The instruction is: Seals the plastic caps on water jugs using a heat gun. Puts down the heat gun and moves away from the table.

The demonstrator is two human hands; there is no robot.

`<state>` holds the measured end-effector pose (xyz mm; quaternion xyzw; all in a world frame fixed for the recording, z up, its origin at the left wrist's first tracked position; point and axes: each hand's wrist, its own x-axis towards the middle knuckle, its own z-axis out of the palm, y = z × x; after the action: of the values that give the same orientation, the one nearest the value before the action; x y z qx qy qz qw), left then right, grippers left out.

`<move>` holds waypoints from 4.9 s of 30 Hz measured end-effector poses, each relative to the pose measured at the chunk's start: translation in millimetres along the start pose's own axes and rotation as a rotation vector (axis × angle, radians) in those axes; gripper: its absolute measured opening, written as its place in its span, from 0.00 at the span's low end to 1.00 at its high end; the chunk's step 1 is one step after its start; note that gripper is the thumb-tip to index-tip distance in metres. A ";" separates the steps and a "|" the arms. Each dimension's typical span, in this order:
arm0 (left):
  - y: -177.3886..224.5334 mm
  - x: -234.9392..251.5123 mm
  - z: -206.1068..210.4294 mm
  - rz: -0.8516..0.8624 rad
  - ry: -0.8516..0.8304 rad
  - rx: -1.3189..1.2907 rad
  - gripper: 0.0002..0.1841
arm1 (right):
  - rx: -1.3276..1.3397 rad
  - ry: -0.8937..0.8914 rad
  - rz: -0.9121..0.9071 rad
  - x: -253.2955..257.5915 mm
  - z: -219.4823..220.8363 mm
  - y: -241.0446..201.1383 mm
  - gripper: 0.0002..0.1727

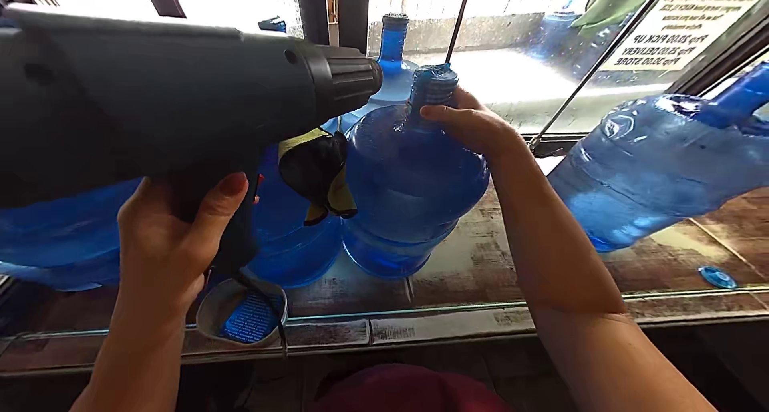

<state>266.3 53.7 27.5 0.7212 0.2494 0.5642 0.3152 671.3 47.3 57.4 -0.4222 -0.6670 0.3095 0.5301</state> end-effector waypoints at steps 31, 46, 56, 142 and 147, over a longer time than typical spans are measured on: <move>5.5 181.7 132.2 -0.731 -0.524 -0.327 0.17 | -0.596 0.885 0.071 -49.3 29.2 2.8 0.39; 44.0 72.2 30.1 -0.401 -0.120 0.188 0.19 | -0.037 0.858 -0.028 -54.5 22.6 10.7 0.33; 156.8 51.7 62.6 0.367 -0.239 1.023 0.22 | 0.211 0.843 -0.182 -61.3 15.6 22.1 0.32; 44.3 4.1 10.4 -0.086 -0.058 0.018 0.16 | -0.165 0.714 -0.071 -22.9 25.5 -19.8 0.38; 48.9 19.6 16.1 0.073 -0.202 0.155 0.16 | -0.071 0.900 -0.087 -35.5 27.5 -0.1 0.36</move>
<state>286.8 31.9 73.8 0.8050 0.2329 0.4788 0.2616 647.5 16.6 34.9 -0.5043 -0.3973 0.0494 0.7651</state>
